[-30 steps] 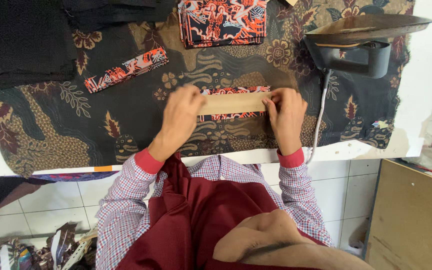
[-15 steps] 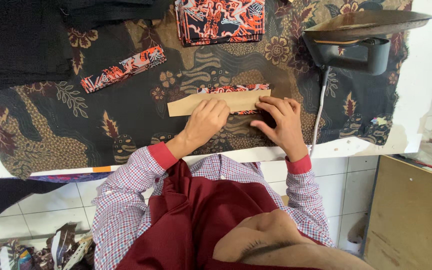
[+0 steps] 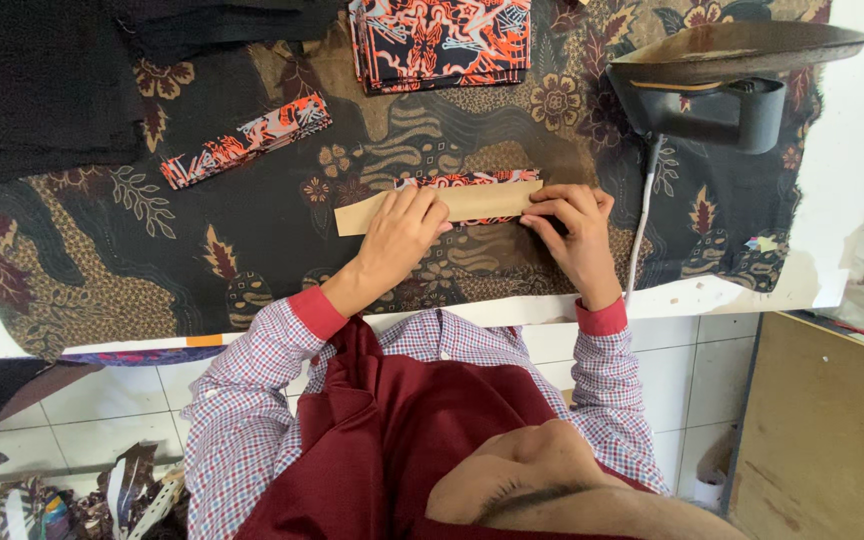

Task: The person repeatedly folds a patterned fabric strip over a cardboard template and presses it with an iron. The person stacks the finished pieces on the table.

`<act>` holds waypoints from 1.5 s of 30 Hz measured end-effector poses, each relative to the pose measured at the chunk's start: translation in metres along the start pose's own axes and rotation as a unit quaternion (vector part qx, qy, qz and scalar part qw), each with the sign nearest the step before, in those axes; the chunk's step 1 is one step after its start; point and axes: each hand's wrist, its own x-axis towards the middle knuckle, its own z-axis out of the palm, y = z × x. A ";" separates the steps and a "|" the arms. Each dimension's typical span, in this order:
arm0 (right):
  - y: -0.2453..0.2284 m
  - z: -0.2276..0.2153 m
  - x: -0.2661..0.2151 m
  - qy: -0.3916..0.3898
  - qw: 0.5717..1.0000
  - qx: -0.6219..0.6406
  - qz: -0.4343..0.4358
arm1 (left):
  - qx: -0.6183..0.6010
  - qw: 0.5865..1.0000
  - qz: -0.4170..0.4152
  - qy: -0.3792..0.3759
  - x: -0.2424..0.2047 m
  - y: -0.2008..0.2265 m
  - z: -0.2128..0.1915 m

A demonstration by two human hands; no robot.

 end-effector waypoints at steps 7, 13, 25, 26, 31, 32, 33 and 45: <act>-0.008 -0.001 0.004 -0.004 0.998 -0.069 -0.002 | -0.034 0.999 -0.007 -0.003 0.000 -0.005 0.003; -0.016 0.000 0.005 0.006 0.988 -0.154 -0.020 | -0.035 0.999 -0.015 -0.010 0.001 -0.004 0.004; -0.027 -0.009 0.023 -0.037 0.983 -0.182 -0.002 | -0.034 0.999 -0.018 0.024 0.033 0.004 -0.015; -0.028 -0.011 0.026 -0.040 0.982 -0.182 -0.014 | -0.052 0.998 -0.018 0.006 0.037 0.001 -0.015; -0.024 -0.015 0.035 -0.084 0.976 -0.199 -0.028 | -0.107 0.990 -0.035 -0.089 0.050 -0.006 -0.013; -0.022 -0.015 0.036 -0.089 0.976 -0.198 -0.027 | -0.116 0.988 -0.040 -0.098 0.050 -0.006 -0.013; -0.021 -0.015 0.035 -0.092 0.976 -0.196 -0.027 | -0.126 0.985 -0.044 -0.107 0.050 -0.006 -0.013; -0.008 -0.010 0.020 -0.056 0.977 -0.200 -0.053 | -0.167 0.985 0.002 -0.036 0.045 0.010 -0.001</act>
